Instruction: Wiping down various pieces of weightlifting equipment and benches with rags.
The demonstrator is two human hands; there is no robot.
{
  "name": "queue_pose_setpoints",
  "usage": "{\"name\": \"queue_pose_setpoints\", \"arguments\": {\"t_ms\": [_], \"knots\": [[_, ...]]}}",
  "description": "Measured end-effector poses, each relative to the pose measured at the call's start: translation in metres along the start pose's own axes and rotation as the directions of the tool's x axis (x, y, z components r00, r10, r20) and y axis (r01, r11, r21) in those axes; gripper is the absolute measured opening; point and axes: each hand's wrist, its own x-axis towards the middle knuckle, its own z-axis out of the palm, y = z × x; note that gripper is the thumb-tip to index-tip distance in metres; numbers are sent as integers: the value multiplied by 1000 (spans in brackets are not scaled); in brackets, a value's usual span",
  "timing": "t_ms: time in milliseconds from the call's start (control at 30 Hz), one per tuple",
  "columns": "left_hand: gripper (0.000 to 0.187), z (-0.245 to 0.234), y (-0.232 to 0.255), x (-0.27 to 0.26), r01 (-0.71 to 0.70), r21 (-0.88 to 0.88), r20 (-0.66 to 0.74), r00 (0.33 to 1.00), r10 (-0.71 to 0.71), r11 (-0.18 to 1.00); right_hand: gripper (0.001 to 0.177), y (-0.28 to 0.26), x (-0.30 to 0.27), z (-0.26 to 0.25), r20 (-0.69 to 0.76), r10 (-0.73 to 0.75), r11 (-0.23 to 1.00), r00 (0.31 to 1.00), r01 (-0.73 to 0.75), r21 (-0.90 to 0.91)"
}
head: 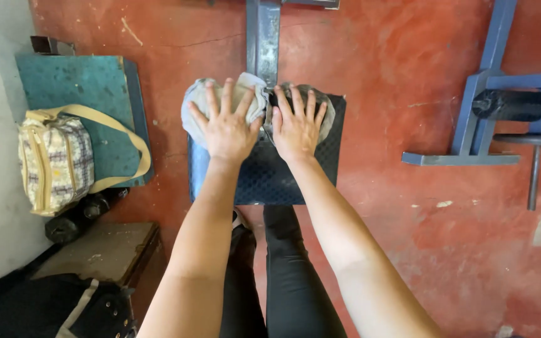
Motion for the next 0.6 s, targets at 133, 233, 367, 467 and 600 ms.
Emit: {"name": "queue_pose_setpoints", "arguments": {"t_ms": [133,233,367,467,600], "knots": [[68,-3,1,-50,-45,-16,36,998,46,999,52,-15,-49,-11,-37,3,1000,999,-4,-17],[67,2,-4,-90,-68,-38,41,997,69,997,60,-21,-94,-19,-52,-5,1000,999,4,-20],[70,26,-21,-153,-184,-13,3,983,184,983,73,-20,-167,-11,-109,-54,999,993,55,2],[67,33,-33,-197,-252,0,-22,968,252,968,73,-15,-215,-2,-139,-100,995,985,103,15],[61,40,-32,-207,-268,-17,-56,962,266,963,67,-14,-218,-2,-136,-76,994,988,85,68]]}}
